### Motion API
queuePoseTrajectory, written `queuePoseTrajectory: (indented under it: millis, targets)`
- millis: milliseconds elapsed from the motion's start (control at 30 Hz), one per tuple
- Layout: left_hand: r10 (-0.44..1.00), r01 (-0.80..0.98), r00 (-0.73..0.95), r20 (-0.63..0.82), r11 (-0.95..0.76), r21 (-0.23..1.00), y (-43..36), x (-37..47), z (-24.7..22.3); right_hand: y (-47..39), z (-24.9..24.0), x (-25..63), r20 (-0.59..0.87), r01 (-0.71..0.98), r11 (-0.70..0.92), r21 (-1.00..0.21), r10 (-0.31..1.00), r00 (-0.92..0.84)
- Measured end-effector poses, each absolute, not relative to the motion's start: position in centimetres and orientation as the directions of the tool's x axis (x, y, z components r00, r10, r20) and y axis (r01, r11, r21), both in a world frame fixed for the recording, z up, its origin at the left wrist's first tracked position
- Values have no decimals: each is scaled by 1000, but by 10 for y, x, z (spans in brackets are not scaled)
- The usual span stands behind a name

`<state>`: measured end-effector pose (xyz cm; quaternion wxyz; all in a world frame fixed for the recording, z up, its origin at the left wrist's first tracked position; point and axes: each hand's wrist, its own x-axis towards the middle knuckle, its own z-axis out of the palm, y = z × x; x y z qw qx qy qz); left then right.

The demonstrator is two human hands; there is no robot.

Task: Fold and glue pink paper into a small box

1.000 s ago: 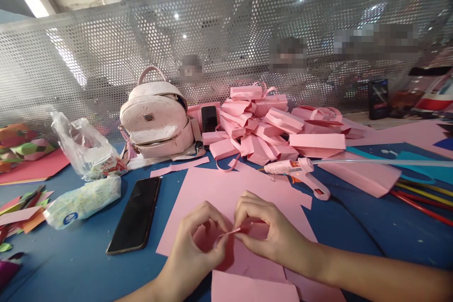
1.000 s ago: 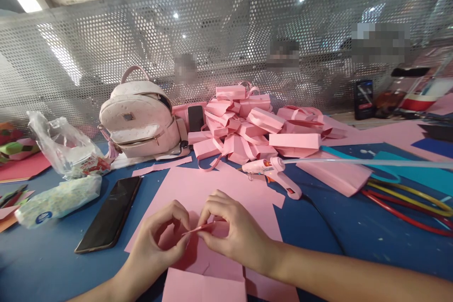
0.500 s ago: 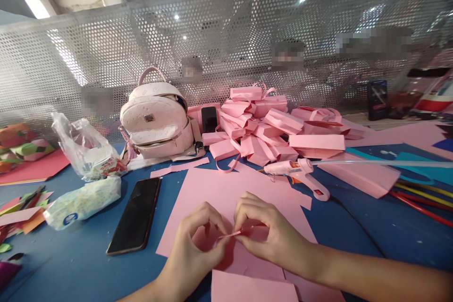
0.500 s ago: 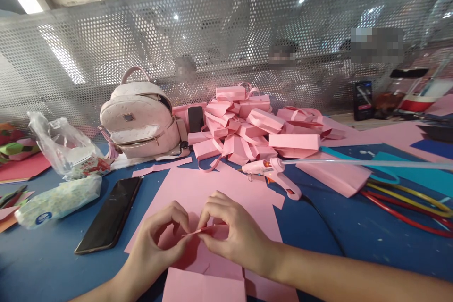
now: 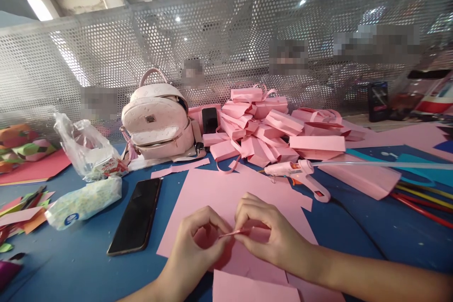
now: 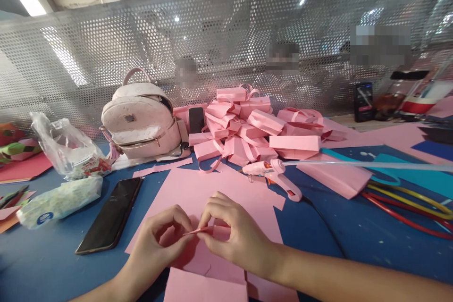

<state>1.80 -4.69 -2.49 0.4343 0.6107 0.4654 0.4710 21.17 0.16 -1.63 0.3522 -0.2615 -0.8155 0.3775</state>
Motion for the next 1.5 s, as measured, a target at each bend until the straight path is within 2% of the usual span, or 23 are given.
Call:
queuePoseTrajectory:
  millis: [133,733,1400,1500]
  targets:
    - [984,167,82,159,-171,971,-48,18,-26,2,-18,212,409,133,590,-796,687,-601]
    - [969,170,97,228,-241,955,-46,17,-29,1,-16,212,446,99,599,-795,686,-574]
    - [972,186,94,215,-229,955,-46,17,-29,3,-18,211,346,121,503,-856,731,-589]
    - [978,190,127,164,-186,964,-46,17,-28,2,-17,211,365,104,507,-856,734,-572]
